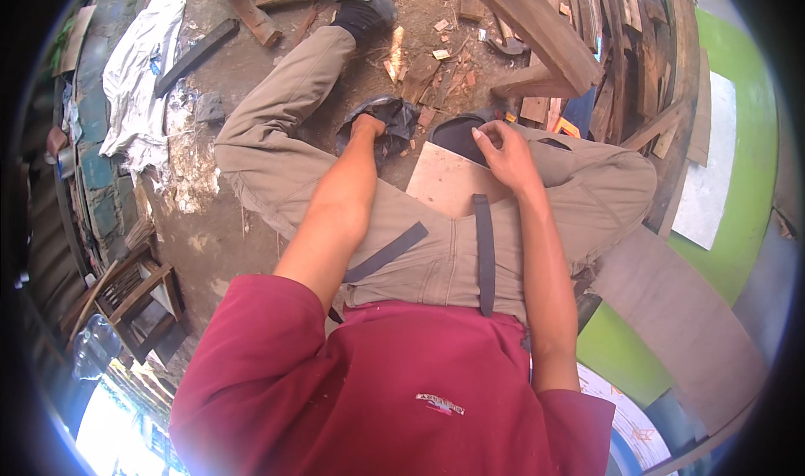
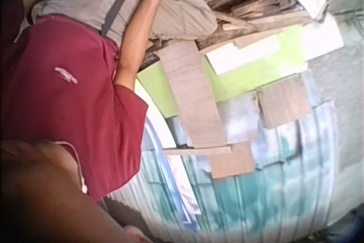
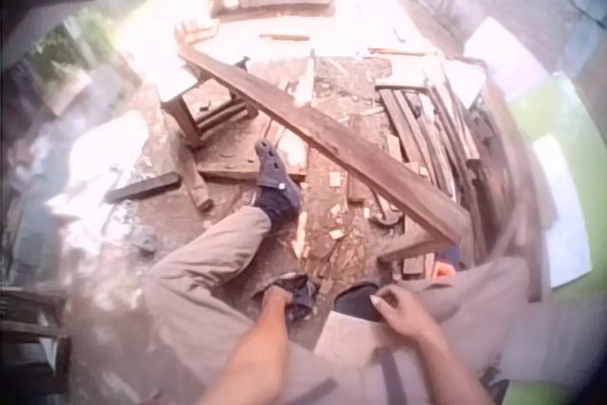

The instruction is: The person sits on the ground and assembles a small wooden structure. They use a hammer to drive nails into the wood pieces to secure them together.

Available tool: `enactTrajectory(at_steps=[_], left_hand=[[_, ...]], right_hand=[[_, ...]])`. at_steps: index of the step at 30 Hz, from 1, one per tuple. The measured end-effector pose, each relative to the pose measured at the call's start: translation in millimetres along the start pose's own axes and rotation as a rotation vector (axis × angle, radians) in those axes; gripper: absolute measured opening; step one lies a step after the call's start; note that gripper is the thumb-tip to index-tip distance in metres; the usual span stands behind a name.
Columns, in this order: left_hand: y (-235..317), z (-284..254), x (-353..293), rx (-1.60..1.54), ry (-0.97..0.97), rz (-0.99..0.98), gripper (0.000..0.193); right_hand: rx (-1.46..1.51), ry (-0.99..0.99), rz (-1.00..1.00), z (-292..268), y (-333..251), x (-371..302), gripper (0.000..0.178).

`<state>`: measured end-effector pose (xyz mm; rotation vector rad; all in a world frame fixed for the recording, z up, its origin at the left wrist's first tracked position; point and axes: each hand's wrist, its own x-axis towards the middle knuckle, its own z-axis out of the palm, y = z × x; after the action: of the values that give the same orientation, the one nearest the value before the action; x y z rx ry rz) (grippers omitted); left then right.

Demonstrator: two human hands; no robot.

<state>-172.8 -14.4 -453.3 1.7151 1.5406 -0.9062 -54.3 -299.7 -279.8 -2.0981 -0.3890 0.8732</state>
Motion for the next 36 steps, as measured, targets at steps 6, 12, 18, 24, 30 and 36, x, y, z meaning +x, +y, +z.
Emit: enactTrajectory(at_steps=[6,12,18,24,30,36], left_hand=[[-6.2,34.2,17.4,-0.003,-0.004,-0.146,0.04],[-9.6,50.3,19.6,0.008,0.146,-0.121,0.03],[-24.5,56.0,26.5,0.053,0.122,-0.039,0.029],[-17.0,26.1,21.2,0.048,-0.029,0.018,0.029],[-23.5,26.1,36.1,-0.219,-0.158,-0.048,0.027],[-19.4,-11.3,12.4,-0.491,-0.339,-0.136,0.017]], right_hand=[[-0.078,-0.006,0.029,-2.3,-15.9,-4.7,0.031],[0.096,-0.021,0.107,1.9,-16.3,-11.3,0.031],[0.037,-0.018,0.078,2.7,-37.1,-10.1,0.03],[0.048,0.005,0.029,1.3,-33.8,0.3,0.031],[0.033,0.002,-0.003,0.0,-33.6,-3.7,0.031],[0.164,-0.047,-0.009,4.3,0.2,3.2,0.031]])
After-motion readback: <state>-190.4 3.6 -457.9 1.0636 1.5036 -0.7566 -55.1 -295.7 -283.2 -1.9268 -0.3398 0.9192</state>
